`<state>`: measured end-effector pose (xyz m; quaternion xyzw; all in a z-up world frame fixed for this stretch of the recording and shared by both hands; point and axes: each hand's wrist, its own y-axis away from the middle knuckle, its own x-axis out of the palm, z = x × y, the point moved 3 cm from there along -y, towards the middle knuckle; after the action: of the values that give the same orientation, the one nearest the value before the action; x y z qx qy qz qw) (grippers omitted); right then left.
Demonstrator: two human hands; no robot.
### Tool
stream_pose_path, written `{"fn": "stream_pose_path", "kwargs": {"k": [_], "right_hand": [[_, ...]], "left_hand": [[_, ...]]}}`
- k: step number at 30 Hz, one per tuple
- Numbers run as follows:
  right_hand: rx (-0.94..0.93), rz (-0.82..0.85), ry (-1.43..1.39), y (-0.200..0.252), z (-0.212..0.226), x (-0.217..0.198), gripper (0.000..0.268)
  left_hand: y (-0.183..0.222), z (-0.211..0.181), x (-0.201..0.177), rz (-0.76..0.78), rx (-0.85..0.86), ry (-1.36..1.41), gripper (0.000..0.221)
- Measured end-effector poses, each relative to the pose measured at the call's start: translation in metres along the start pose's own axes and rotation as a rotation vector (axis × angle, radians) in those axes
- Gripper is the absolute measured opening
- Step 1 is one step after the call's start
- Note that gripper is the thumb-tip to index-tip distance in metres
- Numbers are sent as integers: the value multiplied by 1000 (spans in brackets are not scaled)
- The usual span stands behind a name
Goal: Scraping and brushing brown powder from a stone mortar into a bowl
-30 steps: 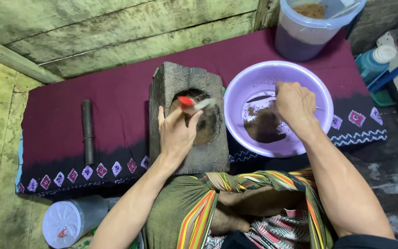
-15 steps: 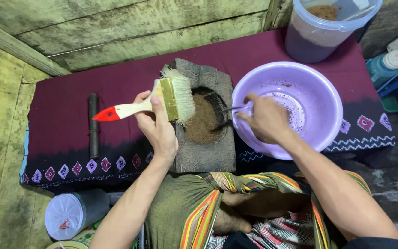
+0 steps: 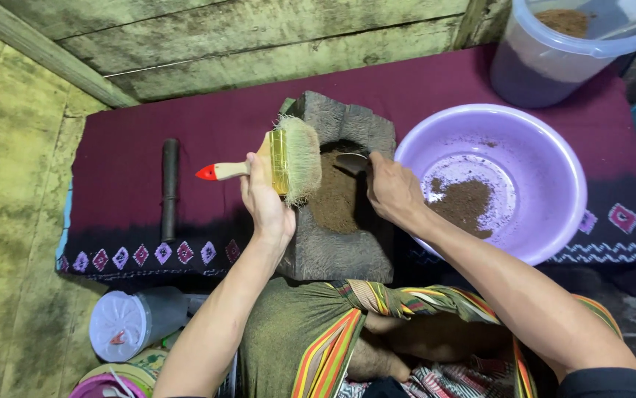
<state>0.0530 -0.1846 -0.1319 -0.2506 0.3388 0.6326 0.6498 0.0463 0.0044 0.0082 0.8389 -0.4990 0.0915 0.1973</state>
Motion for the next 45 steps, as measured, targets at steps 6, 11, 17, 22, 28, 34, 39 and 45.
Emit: {"fn": "stream_pose_path", "kwargs": {"k": [6, 11, 17, 22, 28, 34, 39, 45], "right_hand": [[-11, -26, -4, -3, 41, -1, 20], [-106, 74, -164, 6, 62, 5, 29], [-294, 221, -135, 20, 60, -16, 27], [-395, 362, 143, 18, 55, -19, 32], [-218, 155, -52, -5, 47, -14, 33], [-45, 128, -164, -10, 53, 7, 32], [-37, 167, -132, 6, 65, 13, 36], [-296, 330, 164, 25, 71, -22, 32]], "left_hand": [[25, -27, 20, 2, -11, -45, 72], [9, -9, 9, 37, 43, -34, 69], [14, -9, 10, 85, 341, -8, 32], [-2, -7, -5, 147, 830, -136, 22], [7, -12, -2, 259, 1477, -198, 23], [4, -14, 1, 243, 1399, -506, 8], [-10, -4, 6, 391, 1124, -755, 23], [-4, -6, 10, 495, 1060, -885, 20]]}}
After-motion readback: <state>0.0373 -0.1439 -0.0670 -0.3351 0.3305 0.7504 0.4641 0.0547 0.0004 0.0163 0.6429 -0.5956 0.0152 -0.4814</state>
